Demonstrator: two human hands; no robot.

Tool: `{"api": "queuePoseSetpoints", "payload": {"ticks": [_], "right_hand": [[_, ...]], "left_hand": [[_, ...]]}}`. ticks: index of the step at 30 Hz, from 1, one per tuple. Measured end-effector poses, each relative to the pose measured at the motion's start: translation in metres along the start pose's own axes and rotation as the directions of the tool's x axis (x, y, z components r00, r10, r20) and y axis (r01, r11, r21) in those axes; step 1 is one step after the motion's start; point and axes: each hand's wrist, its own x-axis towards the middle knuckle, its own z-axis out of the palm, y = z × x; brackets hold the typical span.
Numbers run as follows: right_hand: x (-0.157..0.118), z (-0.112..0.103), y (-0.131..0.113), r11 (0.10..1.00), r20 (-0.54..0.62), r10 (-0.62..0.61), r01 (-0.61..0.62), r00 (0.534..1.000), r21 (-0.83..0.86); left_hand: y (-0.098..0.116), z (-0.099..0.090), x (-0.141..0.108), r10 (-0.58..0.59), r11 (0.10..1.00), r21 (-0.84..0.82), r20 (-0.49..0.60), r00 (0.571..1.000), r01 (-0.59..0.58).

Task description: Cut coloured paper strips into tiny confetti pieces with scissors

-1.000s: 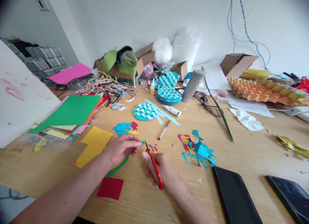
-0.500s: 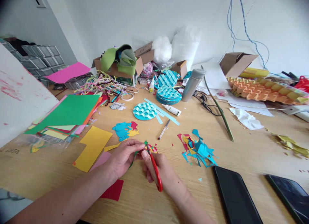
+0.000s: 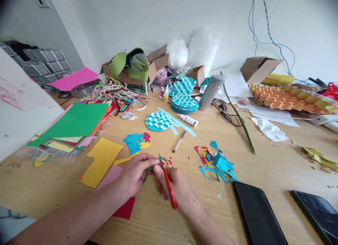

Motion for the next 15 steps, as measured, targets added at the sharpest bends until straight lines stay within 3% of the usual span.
{"api": "queuePoseSetpoints", "payload": {"ticks": [15], "right_hand": [[0.0004,0.0016,-0.0011,0.999,-0.028,0.042,-0.042,0.999,-0.002]], "left_hand": [[0.0012,0.0040,-0.0027,-0.002,1.000,-0.009,-0.026,1.000,0.002]]}}
